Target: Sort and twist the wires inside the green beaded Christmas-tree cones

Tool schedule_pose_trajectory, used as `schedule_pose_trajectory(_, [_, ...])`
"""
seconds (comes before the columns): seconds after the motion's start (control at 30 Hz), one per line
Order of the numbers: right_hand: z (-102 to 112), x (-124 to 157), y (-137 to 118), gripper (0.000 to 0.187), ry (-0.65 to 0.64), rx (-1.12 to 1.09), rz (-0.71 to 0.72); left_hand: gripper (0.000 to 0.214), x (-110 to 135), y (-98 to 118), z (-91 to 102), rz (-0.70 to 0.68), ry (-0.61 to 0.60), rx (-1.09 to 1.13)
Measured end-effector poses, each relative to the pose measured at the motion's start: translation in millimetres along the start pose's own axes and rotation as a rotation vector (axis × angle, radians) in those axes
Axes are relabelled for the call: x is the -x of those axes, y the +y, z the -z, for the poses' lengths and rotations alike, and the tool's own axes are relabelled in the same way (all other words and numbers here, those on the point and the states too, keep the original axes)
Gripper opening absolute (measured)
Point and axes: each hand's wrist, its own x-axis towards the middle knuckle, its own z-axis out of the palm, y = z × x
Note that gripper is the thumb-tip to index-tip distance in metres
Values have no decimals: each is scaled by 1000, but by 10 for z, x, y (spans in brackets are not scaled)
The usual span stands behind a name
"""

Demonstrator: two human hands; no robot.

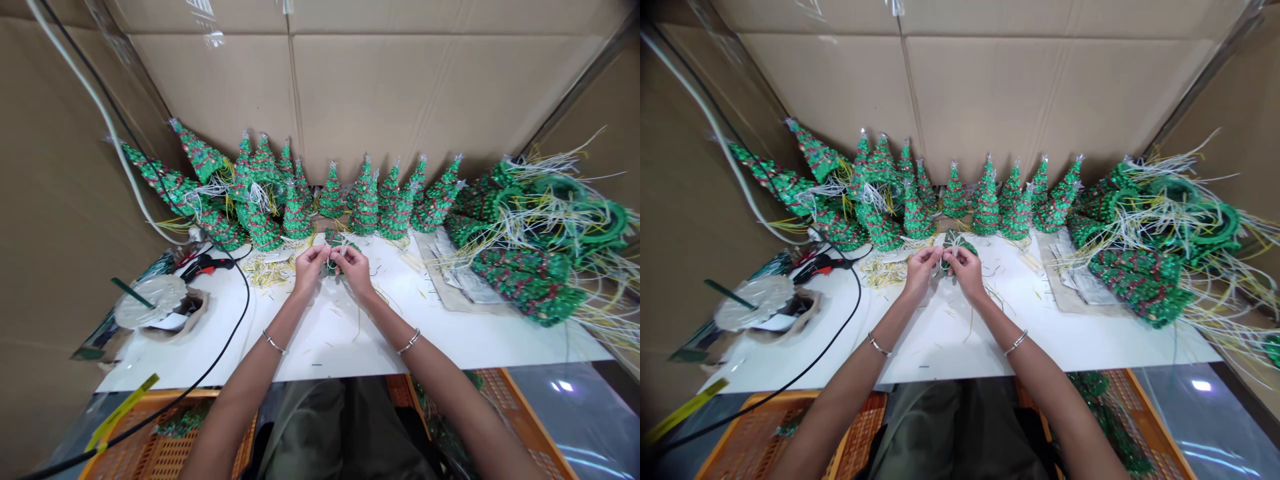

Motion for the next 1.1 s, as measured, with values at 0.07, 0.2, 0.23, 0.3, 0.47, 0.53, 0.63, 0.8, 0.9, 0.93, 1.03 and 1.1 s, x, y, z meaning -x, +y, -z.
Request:
schedule_pose_trajectory(0.07, [-2,6,-4,28,-3,-9,5,30,2,0,-1,3,3,0])
schedule_pose_trajectory(0.2, [-4,14,-2,25,4,-30,16,29,1,-15,14,2,-8,-7])
schedule_pose_trajectory(0.23, [-4,14,1,26,8,-28,18,29,1,-21,16,2,-14,-9])
schedule_pose_trajectory(0.3, [-5,15,8,27,15,-14,22,29,1,-30,19,2,-20,-9])
schedule_pose_trajectory(0.47, [3,20,20,30,-11,81,33,30,-9,-36,24,11,28,-8])
schedule_pose_trajectory(0.53, [11,21,30,30,-19,119,63,30,-18,-44,30,16,31,-8])
schedule_pose_trajectory(0.63, [21,20,48,28,-5,159,99,30,-26,-65,35,8,15,-5])
schedule_pose_trajectory(0.8, [27,16,63,27,9,178,116,32,-15,-76,25,17,-6,1])
schedule_pose_trajectory(0.9, [27,11,68,27,15,176,106,32,-8,-71,19,14,-14,11])
schedule_pose_trajectory(0.93, [27,9,69,27,16,169,103,32,-8,-71,19,11,-17,13])
schedule_pose_trajectory(1.03, [25,6,61,27,14,142,94,33,-6,-69,15,3,-18,19])
schedule_pose_trajectory(1.1, [18,13,43,29,12,125,78,34,-1,-65,8,8,-18,22])
